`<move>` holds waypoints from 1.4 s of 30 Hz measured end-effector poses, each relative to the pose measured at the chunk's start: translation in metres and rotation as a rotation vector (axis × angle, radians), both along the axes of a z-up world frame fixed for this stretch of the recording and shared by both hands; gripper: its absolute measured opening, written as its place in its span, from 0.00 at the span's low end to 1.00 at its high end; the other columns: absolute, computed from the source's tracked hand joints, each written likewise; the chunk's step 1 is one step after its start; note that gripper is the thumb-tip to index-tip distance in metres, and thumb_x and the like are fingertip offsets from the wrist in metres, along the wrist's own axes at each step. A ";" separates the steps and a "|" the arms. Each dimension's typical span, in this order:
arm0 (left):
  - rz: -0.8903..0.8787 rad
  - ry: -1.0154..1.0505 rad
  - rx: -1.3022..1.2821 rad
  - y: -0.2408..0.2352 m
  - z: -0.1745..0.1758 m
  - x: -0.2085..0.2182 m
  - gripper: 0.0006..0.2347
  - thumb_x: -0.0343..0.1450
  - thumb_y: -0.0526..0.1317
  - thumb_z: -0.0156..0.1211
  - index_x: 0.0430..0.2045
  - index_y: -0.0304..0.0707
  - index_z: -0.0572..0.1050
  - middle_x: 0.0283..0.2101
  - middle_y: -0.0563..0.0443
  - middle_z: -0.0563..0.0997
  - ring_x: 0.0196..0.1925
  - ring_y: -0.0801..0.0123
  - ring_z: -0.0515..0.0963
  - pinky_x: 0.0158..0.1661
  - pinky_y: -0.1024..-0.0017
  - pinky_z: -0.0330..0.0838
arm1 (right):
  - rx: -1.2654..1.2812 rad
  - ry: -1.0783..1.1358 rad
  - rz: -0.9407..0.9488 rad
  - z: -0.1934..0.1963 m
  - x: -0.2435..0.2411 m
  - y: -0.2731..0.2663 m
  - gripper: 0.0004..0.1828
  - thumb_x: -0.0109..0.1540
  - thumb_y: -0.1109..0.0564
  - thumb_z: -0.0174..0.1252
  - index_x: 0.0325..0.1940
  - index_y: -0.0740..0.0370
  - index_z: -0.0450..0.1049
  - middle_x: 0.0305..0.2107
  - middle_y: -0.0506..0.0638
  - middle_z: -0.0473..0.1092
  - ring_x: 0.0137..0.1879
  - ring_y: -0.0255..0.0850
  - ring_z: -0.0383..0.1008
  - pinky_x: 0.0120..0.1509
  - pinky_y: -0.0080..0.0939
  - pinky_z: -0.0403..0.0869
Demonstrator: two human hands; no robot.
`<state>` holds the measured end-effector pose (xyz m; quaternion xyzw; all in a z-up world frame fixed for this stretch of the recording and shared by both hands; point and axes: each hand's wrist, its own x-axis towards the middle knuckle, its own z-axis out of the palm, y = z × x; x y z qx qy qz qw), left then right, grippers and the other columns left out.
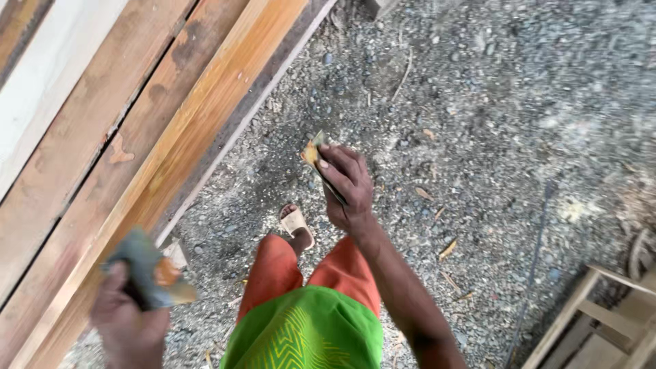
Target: The person mixes a brown paste on a metal trowel using a smaller scraper, then applies the paste into gaps between wooden planks on a workbench. The person repeatedly scrapes and spreads the filler to smooth the surface.
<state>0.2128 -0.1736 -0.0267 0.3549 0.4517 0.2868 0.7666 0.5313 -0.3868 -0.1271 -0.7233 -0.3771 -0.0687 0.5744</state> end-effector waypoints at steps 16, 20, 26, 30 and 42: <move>0.033 0.171 -0.422 -0.125 -0.070 0.082 0.14 0.73 0.42 0.56 0.46 0.28 0.75 0.42 0.41 0.83 0.44 0.56 0.82 0.49 0.57 0.75 | 0.097 -0.702 0.124 -0.072 0.152 0.124 0.30 0.68 0.45 0.71 0.71 0.23 0.68 0.70 0.38 0.62 0.78 0.47 0.53 0.80 0.54 0.67; 0.142 0.180 -0.463 -0.122 -0.077 0.081 0.13 0.72 0.41 0.56 0.44 0.29 0.75 0.43 0.41 0.83 0.46 0.55 0.83 0.50 0.56 0.75 | 0.069 -0.727 0.106 -0.083 0.157 0.142 0.30 0.68 0.46 0.70 0.71 0.24 0.69 0.70 0.40 0.61 0.78 0.49 0.53 0.78 0.55 0.67; 0.148 0.162 -0.491 -0.130 -0.082 0.067 0.14 0.73 0.42 0.57 0.46 0.27 0.76 0.43 0.39 0.83 0.45 0.53 0.83 0.48 0.54 0.75 | 0.024 -0.661 0.083 -0.088 0.142 0.139 0.30 0.69 0.48 0.71 0.70 0.21 0.68 0.71 0.38 0.59 0.80 0.46 0.48 0.79 0.51 0.69; 0.208 0.231 -0.495 -0.123 -0.092 0.067 0.13 0.73 0.40 0.55 0.46 0.29 0.75 0.44 0.41 0.83 0.46 0.54 0.83 0.50 0.54 0.75 | 0.046 -0.633 0.044 -0.082 0.150 0.140 0.27 0.70 0.44 0.74 0.69 0.24 0.69 0.70 0.39 0.60 0.80 0.46 0.48 0.73 0.53 0.69; 0.227 0.237 -0.456 -0.133 -0.107 0.044 0.14 0.73 0.40 0.55 0.48 0.27 0.74 0.45 0.38 0.83 0.45 0.50 0.84 0.47 0.51 0.78 | 0.070 -0.601 0.054 -0.096 0.160 0.144 0.29 0.69 0.45 0.74 0.69 0.22 0.68 0.72 0.38 0.58 0.81 0.47 0.47 0.75 0.55 0.67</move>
